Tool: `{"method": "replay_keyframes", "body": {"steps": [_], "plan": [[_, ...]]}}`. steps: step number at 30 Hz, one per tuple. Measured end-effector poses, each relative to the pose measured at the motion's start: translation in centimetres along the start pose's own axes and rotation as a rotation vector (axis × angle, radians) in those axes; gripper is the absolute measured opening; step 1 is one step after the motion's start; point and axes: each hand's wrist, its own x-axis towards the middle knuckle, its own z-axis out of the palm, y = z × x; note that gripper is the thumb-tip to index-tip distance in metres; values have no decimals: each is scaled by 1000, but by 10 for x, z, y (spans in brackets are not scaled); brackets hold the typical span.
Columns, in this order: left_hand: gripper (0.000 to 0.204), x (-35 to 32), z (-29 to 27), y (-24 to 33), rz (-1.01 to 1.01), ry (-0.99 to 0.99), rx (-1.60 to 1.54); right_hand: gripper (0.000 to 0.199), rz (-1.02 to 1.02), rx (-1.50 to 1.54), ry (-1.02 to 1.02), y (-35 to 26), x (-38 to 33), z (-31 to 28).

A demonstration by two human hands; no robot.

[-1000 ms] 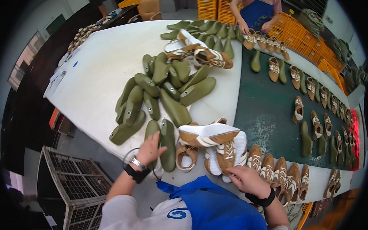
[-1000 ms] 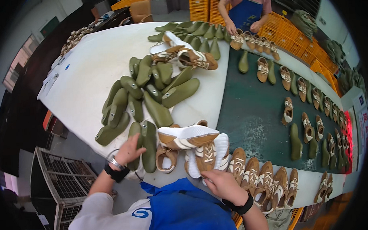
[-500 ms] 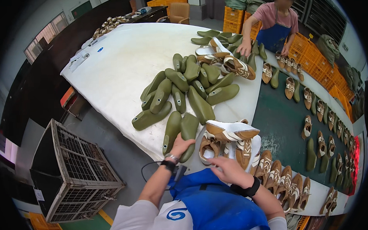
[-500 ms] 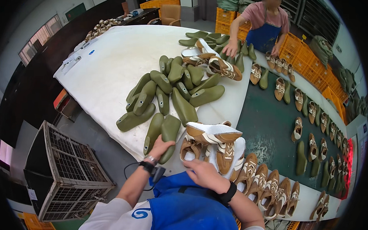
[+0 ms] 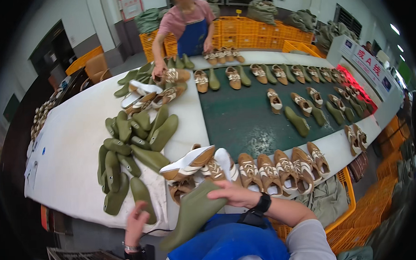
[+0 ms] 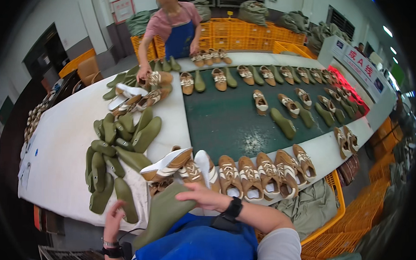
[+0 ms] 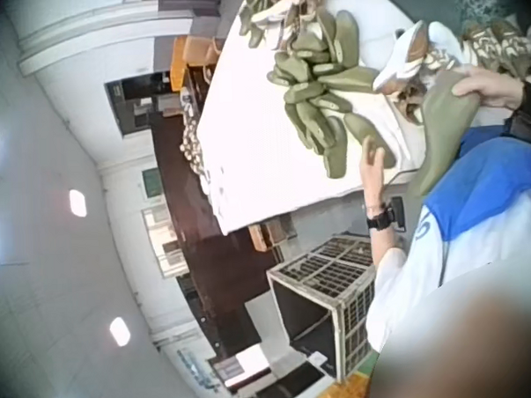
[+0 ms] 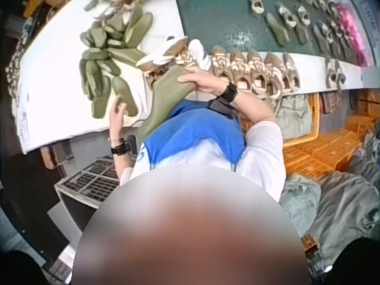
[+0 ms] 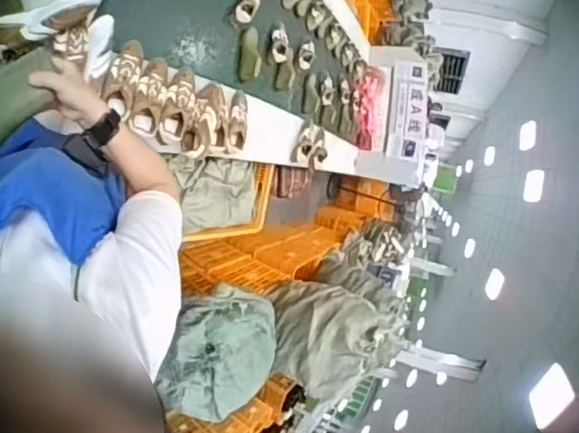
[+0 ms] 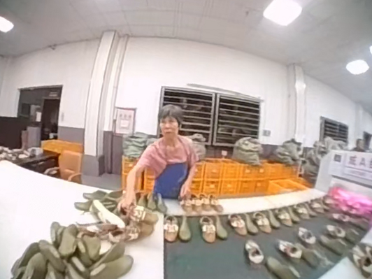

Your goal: The person inserts green shoe lasts into brown and white sneakers on a factory table, then places the assembled shoes into a large green sack. The person repeats this process, handling multiple shoes and lasts throughout the clip.

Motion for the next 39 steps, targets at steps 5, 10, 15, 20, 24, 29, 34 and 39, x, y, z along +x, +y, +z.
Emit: {"method": "replay_keyframes", "body": {"steps": [5, 10, 15, 20, 24, 29, 34, 39], "plan": [[69, 58, -20, -97, 12, 348, 630, 44, -507, 137, 430, -53, -89, -77], [57, 75, -16, -147, -59, 546, 115, 35, -657, 89, 946, -107, -117, -184], [37, 61, -7, -62, -148, 497, -629, 34, -635, 69, 1249, -141, -83, -300], [59, 74, 69, 125, 217, 188, -284, 45, -658, -576, 1615, -119, -32, -403], [65, 159, 172, 214, 413, -83, -21, 45, -134, -947, 1592, -85, -43, -445], [53, 321, 326, 191, 456, -188, 301, 55, 149, -1271, 1281, -94, -57, -434], [55, 400, 426, 76, 218, 46, 859, 67, 319, -1463, 1131, -97, -51, -416], [62, 400, 444, 23, -106, -140, 1197, 71, 334, -1515, 1170, -91, -45, -424]]}}
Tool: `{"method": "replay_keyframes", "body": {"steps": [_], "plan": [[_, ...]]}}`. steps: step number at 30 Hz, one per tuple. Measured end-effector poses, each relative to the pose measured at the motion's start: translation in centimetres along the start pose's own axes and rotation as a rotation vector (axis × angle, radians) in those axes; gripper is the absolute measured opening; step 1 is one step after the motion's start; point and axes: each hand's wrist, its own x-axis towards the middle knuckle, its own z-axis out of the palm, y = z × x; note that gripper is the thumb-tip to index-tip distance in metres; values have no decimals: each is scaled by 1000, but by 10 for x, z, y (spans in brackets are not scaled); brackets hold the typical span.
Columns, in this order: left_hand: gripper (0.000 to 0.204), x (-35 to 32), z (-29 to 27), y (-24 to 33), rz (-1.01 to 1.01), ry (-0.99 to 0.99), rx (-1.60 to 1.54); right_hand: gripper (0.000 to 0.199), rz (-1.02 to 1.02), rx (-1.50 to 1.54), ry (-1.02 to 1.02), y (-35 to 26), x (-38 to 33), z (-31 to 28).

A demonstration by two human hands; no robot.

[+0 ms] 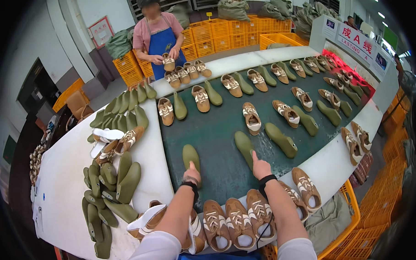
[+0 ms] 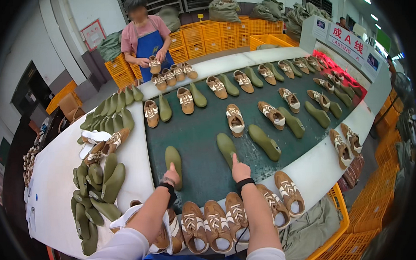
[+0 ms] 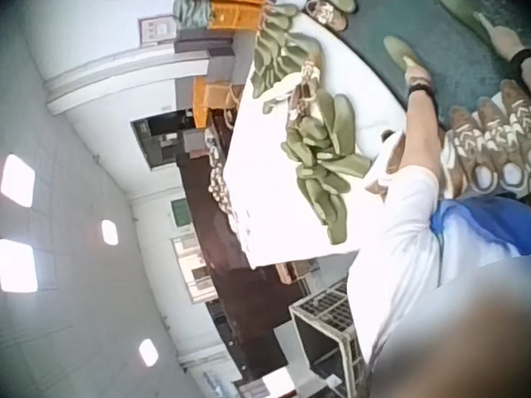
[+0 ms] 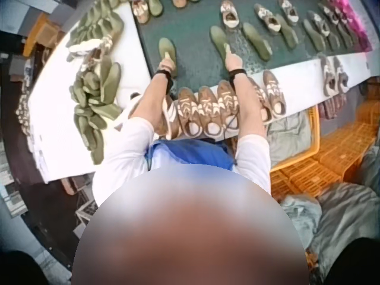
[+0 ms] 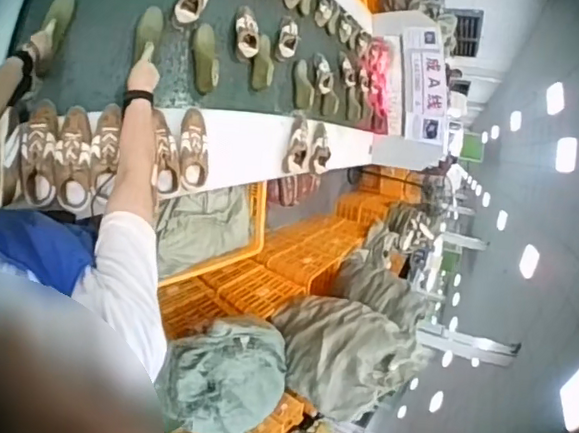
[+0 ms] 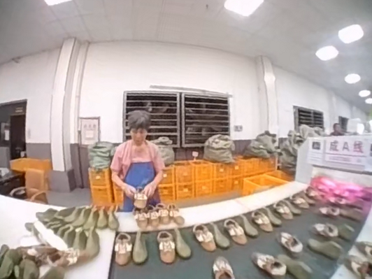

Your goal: The person inserts green shoe lasts into brown and white sneakers on a factory table, then places the assembled shoes into a large green sack. The person repeats this process, handling multiple shoes and lasts throughout the clip.

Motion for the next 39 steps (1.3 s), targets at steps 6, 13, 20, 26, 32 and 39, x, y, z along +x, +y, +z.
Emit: {"method": "replay_keyframes", "body": {"steps": [6, 13, 20, 26, 32, 39], "plan": [[52, -42, -114, -19, 439, -19, 32, 68, -14, -116, -30, -7, -20, -30], [56, -204, -159, -147, 738, 270, -164, 37, -705, 241, -328, -85, -129, -51], [61, -261, -77, -244, 505, 490, -178, 38, -916, 230, -418, -187, -243, -25], [41, -311, -102, -236, 548, 668, -708, 81, -939, 695, -76, -225, -269, -40], [47, -320, -131, -200, 533, 75, -1654, 80, -794, 1194, -449, -237, -293, -59], [45, -316, -112, -187, 516, -374, -1804, 66, -658, 1325, -248, -226, -302, -59]]}}
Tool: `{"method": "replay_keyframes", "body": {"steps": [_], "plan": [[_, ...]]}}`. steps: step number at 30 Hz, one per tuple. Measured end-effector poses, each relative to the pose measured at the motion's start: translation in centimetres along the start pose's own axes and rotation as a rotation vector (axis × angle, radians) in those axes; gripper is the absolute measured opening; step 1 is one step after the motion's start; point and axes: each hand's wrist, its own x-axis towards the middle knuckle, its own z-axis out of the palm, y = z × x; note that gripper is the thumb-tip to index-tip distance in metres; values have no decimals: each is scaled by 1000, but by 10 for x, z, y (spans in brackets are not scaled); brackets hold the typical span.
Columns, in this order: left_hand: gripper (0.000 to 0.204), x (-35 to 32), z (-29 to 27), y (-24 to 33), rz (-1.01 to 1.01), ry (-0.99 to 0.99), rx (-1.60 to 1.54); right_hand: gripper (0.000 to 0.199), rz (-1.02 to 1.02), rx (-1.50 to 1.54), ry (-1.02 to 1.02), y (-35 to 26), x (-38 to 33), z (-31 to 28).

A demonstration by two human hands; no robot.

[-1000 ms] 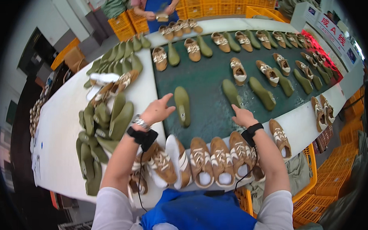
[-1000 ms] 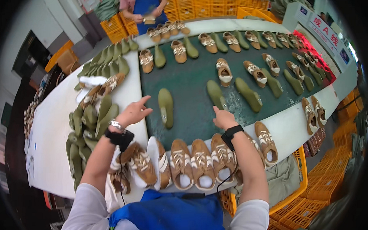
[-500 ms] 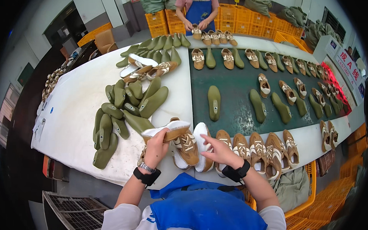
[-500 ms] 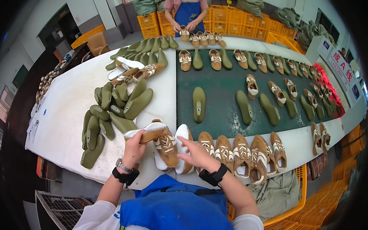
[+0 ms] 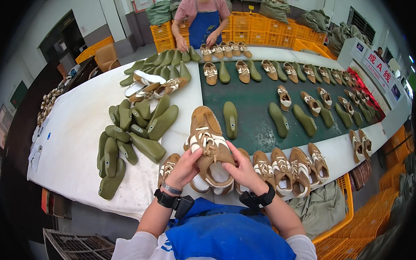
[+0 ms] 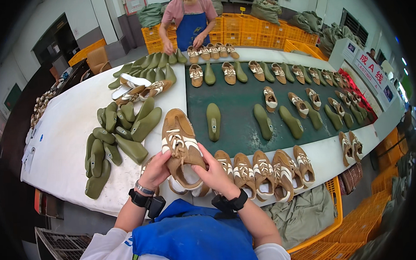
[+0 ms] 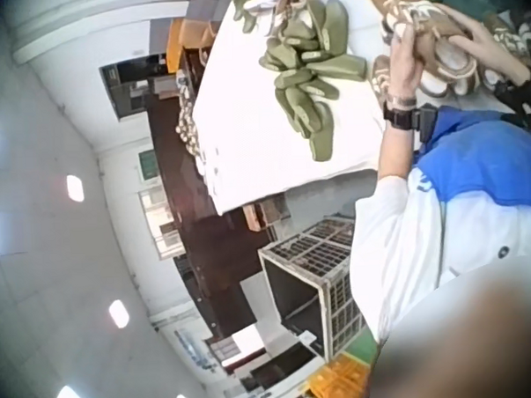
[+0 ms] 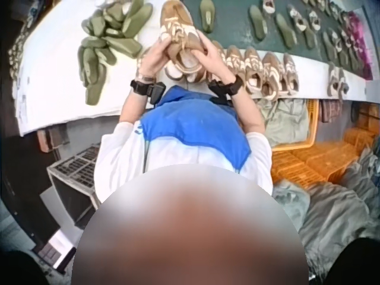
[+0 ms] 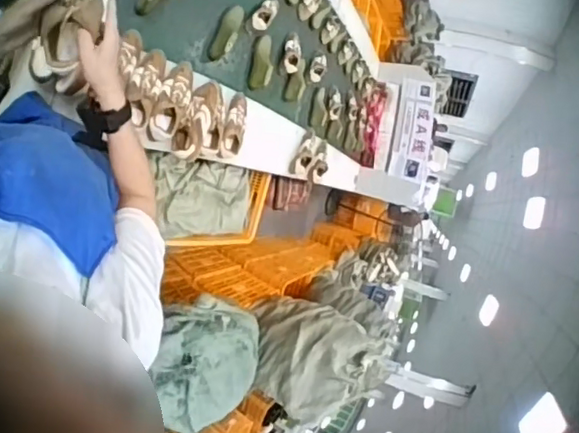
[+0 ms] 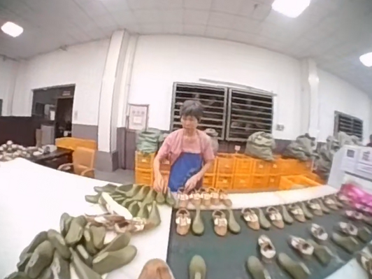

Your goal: The person inserts green shoe lasts into brown and white sneakers on a factory table, then places the assembled shoes into a large green sack. The person repeats this process, handling multiple shoes and lasts throughout the clip.

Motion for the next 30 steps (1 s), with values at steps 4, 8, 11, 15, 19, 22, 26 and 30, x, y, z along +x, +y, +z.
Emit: {"method": "replay_keyframes", "body": {"steps": [4, 8, 11, 15, 19, 22, 26, 30], "plan": [[37, 8, 1, -12, -22, 43, -76, 60, 18, 87, -47, 7, 1, -5], [30, 18, 2, -22, -3, 162, -58, 59, 212, 317, -137, 17, 5, -6], [31, 27, -6, -23, 17, 198, -67, 60, 285, 316, -60, 24, 3, -12], [35, 64, -43, 12, 45, 314, -66, 53, 305, 142, 23, 23, -11, -41], [44, 145, -107, 96, 211, 433, -75, 41, 331, 175, 111, 24, -31, -56], [45, 172, -146, 114, 142, 649, 79, 41, 325, 132, 130, 26, -43, -58], [41, 156, -156, 66, -22, 400, 689, 38, 332, 118, 151, 31, -49, -62], [47, 108, -142, -8, 296, -334, 1704, 31, 306, 59, 118, 39, -46, -62]]}}
